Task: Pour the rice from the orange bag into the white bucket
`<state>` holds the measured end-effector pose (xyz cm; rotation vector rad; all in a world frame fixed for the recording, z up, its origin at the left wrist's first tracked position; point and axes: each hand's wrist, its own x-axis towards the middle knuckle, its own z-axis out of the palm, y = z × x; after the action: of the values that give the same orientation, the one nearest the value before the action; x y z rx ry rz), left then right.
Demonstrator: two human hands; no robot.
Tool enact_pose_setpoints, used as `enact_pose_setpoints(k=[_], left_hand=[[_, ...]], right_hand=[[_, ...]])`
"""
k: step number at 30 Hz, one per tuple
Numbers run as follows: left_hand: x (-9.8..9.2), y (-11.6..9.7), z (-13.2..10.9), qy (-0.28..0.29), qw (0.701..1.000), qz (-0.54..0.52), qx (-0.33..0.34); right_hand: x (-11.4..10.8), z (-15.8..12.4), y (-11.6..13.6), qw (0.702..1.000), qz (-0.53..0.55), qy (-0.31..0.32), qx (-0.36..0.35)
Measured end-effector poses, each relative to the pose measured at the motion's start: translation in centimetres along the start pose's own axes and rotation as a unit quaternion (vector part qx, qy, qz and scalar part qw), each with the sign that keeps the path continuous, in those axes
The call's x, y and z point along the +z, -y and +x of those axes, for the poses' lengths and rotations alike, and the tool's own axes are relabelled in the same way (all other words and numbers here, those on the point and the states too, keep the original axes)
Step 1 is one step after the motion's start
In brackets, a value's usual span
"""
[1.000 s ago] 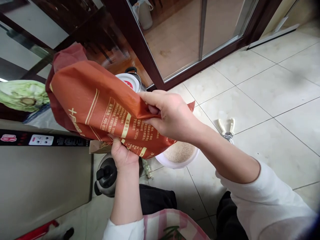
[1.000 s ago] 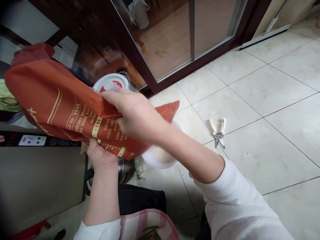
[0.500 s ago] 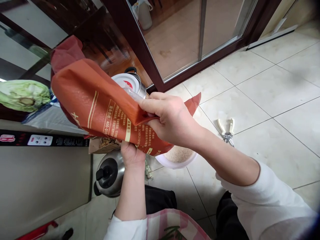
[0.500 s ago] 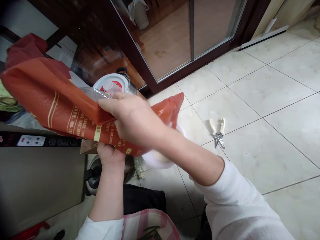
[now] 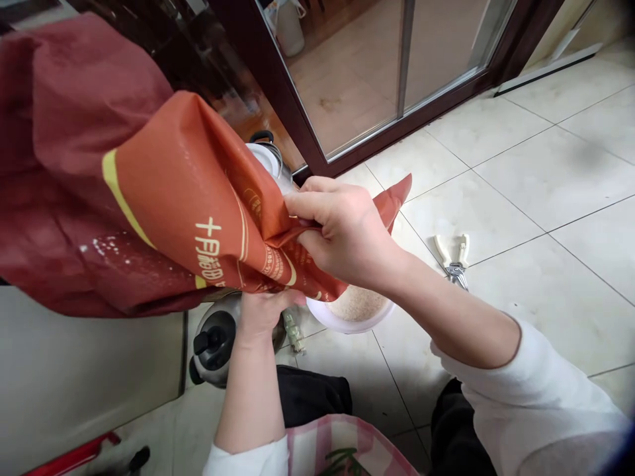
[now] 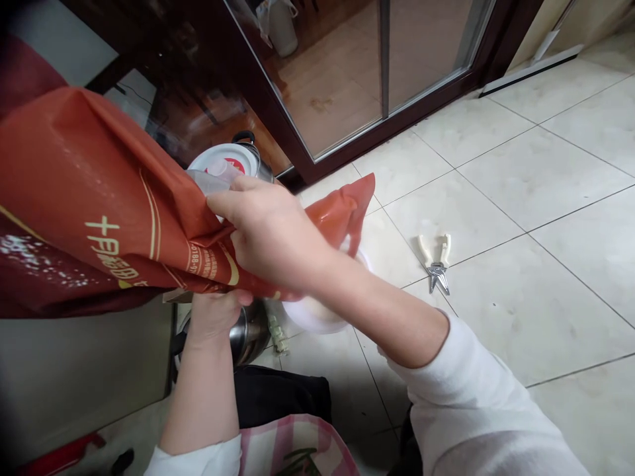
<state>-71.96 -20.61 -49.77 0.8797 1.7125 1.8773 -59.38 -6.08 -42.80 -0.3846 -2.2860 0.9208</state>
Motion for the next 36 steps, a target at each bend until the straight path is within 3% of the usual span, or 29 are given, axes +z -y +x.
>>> enact_pose_setpoints(k=[5,8,13,20,29,32,36], left_hand=[[1.4,0.5,0.2,-0.077,0.996,0.033,0.02],[2.2,0.7,0.3,-0.131,0.99,0.041,0.042],[3.3,0.9,0.4,-0.174,0.982,-0.028,0.073],[3.4,0.5,1.0,-0.289,0.949,-0.108,0.062],[3.2,0.4,0.8,-0.279,0.953,-0.104,0.053],[2.8,0.5,0.8,-0.287,0.95,-0.12,0.033],[2.4,0.7,0.8,-0.268,0.953,-0.139,-0.009]], right_hand=[[0.5,0.0,-0.2,0.998,0.006,-0.036,-0.046],[0.3,0.2,-0.1,0.999,0.003,-0.018,-0.043],[-0.2,0.5,0.2,0.999,-0.005,0.018,-0.036],[-1.3,0.1,-0.5,0.999,0.005,-0.008,-0.037],[-1.1,0.0,-0.2,0.998,0.017,-0.006,-0.063],[-1.5,0.0,0.4,0.999,0.011,0.007,-0.041],[-1.7,0.3,0.5,0.998,0.008,0.021,-0.062]])
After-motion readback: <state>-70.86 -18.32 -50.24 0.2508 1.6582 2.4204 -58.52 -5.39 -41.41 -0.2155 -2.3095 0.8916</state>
